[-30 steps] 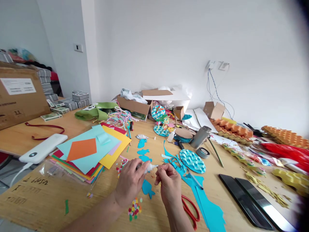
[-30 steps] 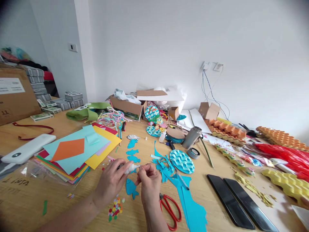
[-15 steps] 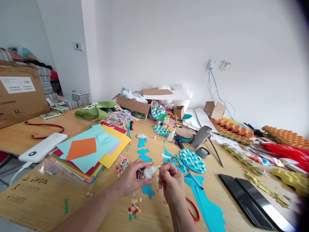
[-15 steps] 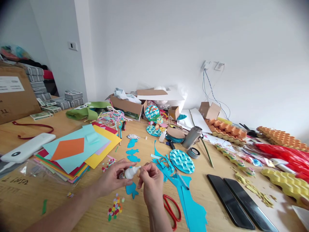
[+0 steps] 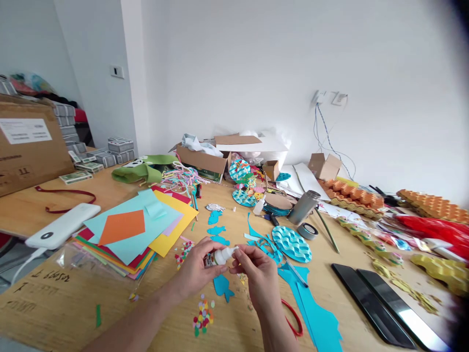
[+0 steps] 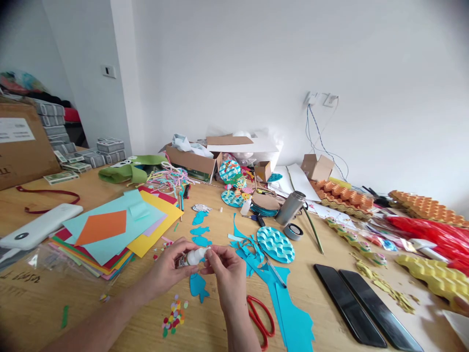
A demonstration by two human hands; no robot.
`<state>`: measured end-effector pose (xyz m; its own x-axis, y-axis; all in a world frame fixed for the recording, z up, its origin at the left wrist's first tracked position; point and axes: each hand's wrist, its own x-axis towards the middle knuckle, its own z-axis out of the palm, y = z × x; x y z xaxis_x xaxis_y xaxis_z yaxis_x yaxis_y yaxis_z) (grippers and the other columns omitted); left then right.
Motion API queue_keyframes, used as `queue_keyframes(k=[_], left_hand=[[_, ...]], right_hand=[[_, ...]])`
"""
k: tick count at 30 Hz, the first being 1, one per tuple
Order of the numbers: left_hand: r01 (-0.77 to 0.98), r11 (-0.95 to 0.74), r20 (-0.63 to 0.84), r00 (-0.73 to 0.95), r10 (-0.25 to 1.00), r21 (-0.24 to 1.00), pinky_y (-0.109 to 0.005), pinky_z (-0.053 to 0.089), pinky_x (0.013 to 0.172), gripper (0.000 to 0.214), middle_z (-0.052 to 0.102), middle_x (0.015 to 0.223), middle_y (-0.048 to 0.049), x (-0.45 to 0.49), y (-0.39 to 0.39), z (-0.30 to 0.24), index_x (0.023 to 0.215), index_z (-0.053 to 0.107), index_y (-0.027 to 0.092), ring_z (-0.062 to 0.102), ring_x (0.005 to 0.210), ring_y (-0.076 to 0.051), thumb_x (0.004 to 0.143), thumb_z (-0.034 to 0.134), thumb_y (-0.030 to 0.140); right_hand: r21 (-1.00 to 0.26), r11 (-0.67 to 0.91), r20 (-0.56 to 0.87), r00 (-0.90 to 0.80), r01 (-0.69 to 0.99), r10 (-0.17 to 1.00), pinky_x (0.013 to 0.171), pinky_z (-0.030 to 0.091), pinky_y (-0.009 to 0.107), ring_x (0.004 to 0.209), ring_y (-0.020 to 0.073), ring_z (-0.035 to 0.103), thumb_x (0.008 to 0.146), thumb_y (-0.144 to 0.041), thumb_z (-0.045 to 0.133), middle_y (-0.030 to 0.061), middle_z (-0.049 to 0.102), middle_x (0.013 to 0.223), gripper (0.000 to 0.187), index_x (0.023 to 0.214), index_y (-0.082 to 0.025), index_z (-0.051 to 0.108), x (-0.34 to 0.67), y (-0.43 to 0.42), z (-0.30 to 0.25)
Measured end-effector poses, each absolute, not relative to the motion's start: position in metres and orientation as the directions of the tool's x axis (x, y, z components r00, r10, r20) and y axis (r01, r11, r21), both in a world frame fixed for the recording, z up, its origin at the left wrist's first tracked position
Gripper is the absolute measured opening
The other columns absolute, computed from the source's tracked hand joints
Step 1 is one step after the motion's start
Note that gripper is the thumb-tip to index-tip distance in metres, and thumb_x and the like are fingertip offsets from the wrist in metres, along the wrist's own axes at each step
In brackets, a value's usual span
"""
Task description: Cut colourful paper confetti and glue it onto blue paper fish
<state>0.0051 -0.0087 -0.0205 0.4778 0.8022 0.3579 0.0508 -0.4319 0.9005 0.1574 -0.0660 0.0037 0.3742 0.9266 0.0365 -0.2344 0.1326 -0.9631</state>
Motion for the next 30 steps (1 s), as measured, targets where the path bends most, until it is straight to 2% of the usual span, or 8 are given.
queue_keyframes(k=[5,11,19,30], left_hand=[[0.108,-0.532,0.439,0.442,0.782,0.840,-0.027,0.045,0.074,0.023,0.059,0.091,-0.0034,0.006,-0.011,-0.020,0.101,0.067,0.021,0.057,0.087,-0.019,0.079,0.071,0.024],[0.072,-0.527,0.449,0.433,0.781,0.847,-0.028,0.045,0.071,0.025,0.057,0.088,-0.0034,0.006,-0.013,-0.021,0.099,0.067,0.020,0.056,0.085,-0.019,0.075,0.073,0.021],[0.073,-0.566,0.487,0.426,0.762,0.821,-0.027,0.045,0.069,0.023,0.056,0.087,-0.0026,0.005,-0.013,-0.021,0.099,0.067,0.020,0.056,0.082,-0.018,0.076,0.072,0.019],[0.199,-0.773,0.679,0.381,0.627,0.602,-0.031,0.051,0.076,0.026,0.054,0.091,-0.0043,0.006,-0.021,-0.024,0.112,0.062,0.022,0.057,0.086,-0.018,0.087,0.059,0.018]], right_hand=[[-0.950,0.148,0.035,0.377,-0.275,0.926,0.048,0.054,0.022,0.048,0.0106,0.060,0.063,-0.038,0.084,0.0009,0.068,0.060,0.027,0.069,-0.014,0.072,0.157,-0.064,0.001],[-0.929,0.170,0.045,0.355,-0.329,0.934,0.045,0.052,0.020,0.044,0.0101,0.059,0.061,-0.034,0.085,0.0018,0.069,0.059,0.024,0.063,-0.014,0.071,0.157,-0.064,0.000],[-0.933,0.185,0.068,0.355,-0.309,0.932,0.044,0.052,0.020,0.045,0.0099,0.059,0.062,-0.033,0.085,0.0020,0.068,0.058,0.023,0.063,-0.015,0.072,0.157,-0.065,0.000],[-0.887,0.193,-0.007,0.430,-0.420,0.903,0.032,0.043,0.016,0.035,0.0070,0.049,0.050,-0.030,0.087,-0.0012,0.061,0.047,0.027,0.052,-0.015,0.065,0.150,-0.064,0.001]])
